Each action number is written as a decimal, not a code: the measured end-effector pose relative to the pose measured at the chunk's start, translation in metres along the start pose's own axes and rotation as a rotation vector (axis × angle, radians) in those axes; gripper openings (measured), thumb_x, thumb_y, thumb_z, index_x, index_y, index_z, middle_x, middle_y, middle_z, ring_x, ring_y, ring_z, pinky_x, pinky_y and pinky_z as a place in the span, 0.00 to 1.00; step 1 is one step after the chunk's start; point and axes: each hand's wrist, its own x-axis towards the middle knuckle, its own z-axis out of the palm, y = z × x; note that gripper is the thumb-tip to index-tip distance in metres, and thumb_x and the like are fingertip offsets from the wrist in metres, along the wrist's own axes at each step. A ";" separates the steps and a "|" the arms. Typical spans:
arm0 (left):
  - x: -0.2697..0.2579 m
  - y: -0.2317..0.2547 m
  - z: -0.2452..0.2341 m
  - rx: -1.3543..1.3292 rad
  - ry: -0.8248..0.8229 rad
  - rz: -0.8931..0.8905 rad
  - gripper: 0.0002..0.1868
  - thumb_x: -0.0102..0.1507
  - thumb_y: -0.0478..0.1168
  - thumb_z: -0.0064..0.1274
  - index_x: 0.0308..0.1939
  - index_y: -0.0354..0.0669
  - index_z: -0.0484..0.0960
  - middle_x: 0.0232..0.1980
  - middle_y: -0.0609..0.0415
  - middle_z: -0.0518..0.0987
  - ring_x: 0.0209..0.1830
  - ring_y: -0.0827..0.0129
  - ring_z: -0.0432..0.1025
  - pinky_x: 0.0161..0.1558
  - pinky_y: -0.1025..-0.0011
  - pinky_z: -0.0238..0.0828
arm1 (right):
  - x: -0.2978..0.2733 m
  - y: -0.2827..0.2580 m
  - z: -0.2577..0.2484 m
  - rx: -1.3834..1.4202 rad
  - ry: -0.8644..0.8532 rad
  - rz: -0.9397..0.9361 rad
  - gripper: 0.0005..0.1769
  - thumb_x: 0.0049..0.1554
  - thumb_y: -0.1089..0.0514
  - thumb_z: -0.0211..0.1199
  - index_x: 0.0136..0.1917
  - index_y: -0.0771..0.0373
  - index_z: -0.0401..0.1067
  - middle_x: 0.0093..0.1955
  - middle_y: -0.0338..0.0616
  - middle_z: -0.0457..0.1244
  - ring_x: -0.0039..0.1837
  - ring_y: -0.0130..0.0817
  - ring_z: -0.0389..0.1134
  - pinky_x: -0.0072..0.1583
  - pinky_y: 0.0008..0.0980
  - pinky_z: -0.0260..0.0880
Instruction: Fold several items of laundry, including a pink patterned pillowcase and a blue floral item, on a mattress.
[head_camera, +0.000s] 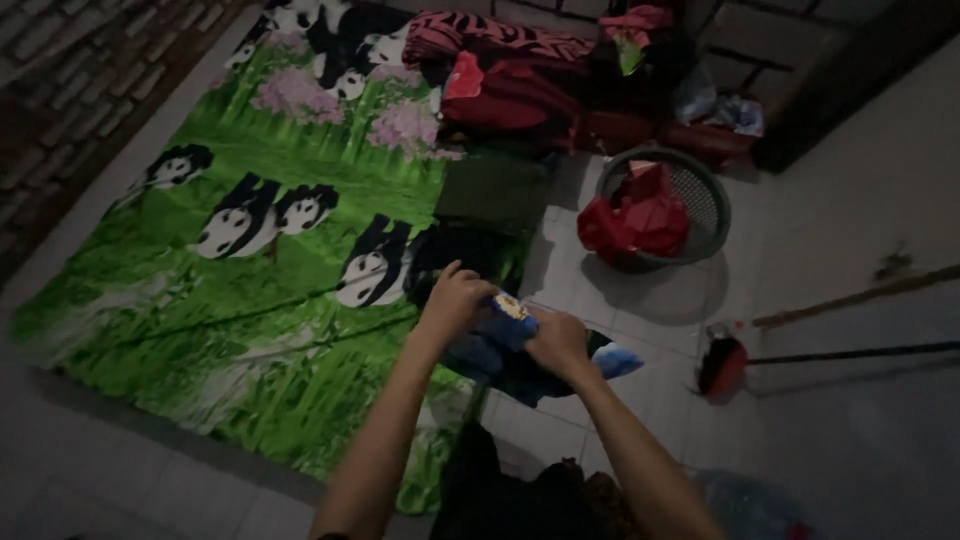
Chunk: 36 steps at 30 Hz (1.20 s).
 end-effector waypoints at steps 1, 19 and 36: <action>0.008 -0.001 0.008 -0.004 0.007 0.001 0.16 0.53 0.38 0.68 0.45 0.50 0.88 0.48 0.55 0.85 0.58 0.56 0.74 0.73 0.43 0.54 | 0.000 0.000 -0.009 -0.008 0.001 -0.001 0.33 0.44 0.53 0.66 0.65 0.43 0.76 0.40 0.51 0.71 0.43 0.54 0.72 0.46 0.53 0.71; 0.112 -0.052 0.060 -0.068 -0.042 0.081 0.17 0.52 0.36 0.66 0.46 0.46 0.89 0.48 0.50 0.85 0.56 0.55 0.74 0.72 0.48 0.56 | 0.079 0.064 -0.020 -0.009 0.040 0.077 0.27 0.46 0.52 0.66 0.61 0.47 0.80 0.40 0.54 0.71 0.42 0.55 0.72 0.46 0.53 0.71; 0.189 -0.120 -0.014 -0.032 0.063 -0.119 0.23 0.58 0.56 0.66 0.47 0.45 0.87 0.54 0.49 0.82 0.66 0.50 0.68 0.73 0.41 0.48 | 0.242 0.061 -0.024 -0.031 -0.190 -0.010 0.18 0.49 0.44 0.66 0.50 0.51 0.80 0.40 0.51 0.71 0.43 0.52 0.72 0.46 0.51 0.71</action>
